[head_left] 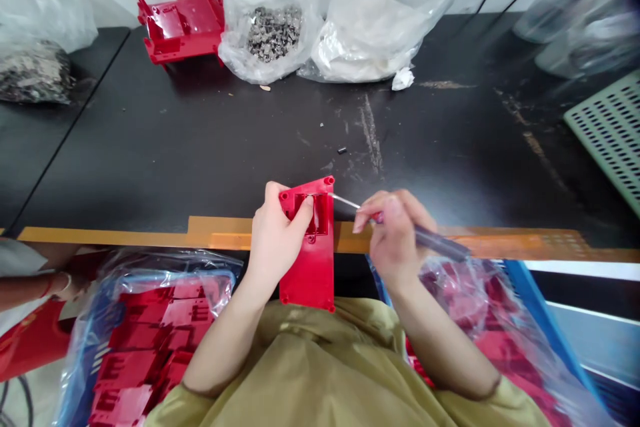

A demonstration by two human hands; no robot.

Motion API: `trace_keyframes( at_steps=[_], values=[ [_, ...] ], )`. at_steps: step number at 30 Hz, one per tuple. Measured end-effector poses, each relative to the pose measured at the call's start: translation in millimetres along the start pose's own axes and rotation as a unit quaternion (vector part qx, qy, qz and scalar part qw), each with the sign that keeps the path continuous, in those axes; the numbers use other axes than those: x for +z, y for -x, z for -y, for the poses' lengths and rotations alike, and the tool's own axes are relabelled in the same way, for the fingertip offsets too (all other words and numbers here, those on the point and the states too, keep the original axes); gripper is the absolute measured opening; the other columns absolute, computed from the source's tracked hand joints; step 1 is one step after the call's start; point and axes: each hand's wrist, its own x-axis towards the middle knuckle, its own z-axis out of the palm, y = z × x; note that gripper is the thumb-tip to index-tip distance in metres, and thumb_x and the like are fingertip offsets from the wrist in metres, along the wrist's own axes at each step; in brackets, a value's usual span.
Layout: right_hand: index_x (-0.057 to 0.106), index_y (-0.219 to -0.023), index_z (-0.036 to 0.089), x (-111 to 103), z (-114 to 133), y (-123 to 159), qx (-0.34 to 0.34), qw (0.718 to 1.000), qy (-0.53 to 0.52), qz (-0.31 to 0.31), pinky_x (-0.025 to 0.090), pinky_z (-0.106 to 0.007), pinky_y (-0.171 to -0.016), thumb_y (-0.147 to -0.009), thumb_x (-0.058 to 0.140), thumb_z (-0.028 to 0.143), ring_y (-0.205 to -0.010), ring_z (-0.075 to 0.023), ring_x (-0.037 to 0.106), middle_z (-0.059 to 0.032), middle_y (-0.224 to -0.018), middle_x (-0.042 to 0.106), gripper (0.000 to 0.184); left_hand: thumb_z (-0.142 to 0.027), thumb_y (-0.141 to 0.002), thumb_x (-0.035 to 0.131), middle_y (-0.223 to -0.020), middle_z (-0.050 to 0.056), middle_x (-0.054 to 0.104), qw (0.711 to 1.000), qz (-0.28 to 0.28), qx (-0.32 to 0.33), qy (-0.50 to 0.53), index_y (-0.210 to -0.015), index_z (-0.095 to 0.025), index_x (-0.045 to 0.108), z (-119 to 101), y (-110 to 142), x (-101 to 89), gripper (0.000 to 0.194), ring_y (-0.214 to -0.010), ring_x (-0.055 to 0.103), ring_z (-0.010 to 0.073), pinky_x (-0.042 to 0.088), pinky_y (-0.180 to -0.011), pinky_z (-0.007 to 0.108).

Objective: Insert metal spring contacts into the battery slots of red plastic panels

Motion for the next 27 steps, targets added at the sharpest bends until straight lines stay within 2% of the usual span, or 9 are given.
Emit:
trace_keyframes(
  at_steps=[5,9,20,27],
  values=[
    [0.052,-0.063,0.018,9.7,-3.6,15.1,-0.087,0.985,0.149,0.024,0.036,-0.022,-0.047,-0.093,0.06,0.019,-0.049,-0.006,0.048,0.0053,-0.055,0.052,0.031,-0.04,-0.087,0.061,-0.073,-0.005,0.062,1.0,0.0,0.002,-0.008,-0.088,-0.025,0.046,-2.3,0.6,0.8,0.021,-0.07,0.061,0.0164,0.042,-0.066,0.028],
    [0.046,-0.062,0.018,15.7,-2.1,11.5,-0.1,0.979,0.178,0.027,0.035,-0.022,-0.047,-0.094,0.057,0.016,-0.049,-0.0059,0.046,0.0056,-0.055,0.049,0.033,-0.042,-0.087,0.063,-0.071,-0.006,0.061,1.0,0.008,-0.004,-0.01,-0.088,-0.025,0.046,-3.3,1.2,1.2,0.024,-0.068,0.06,0.0163,0.043,-0.065,0.028],
    [0.047,-0.059,0.019,19.3,0.9,9.2,-0.046,0.974,0.222,0.004,0.033,-0.025,-0.046,-0.096,0.056,0.029,-0.046,-0.0075,0.045,0.0043,-0.05,0.048,0.039,-0.044,-0.088,0.061,-0.074,-0.004,0.063,1.0,0.015,-0.005,-0.012,-0.09,-0.024,0.047,-2.9,1.2,0.3,0.024,-0.067,0.061,0.0166,0.042,-0.063,0.027],
    [0.05,-0.059,0.02,24.6,0.4,7.0,-0.011,0.966,0.254,-0.043,0.035,-0.025,-0.044,-0.097,0.055,0.039,-0.041,-0.0079,0.043,0.0044,-0.047,0.05,0.043,-0.041,-0.088,0.06,-0.074,-0.004,0.063,1.0,0.018,-0.005,-0.007,-0.089,-0.024,0.047,-1.7,-0.1,0.5,0.021,-0.068,0.062,0.0166,0.042,-0.063,0.027]
  ],
)
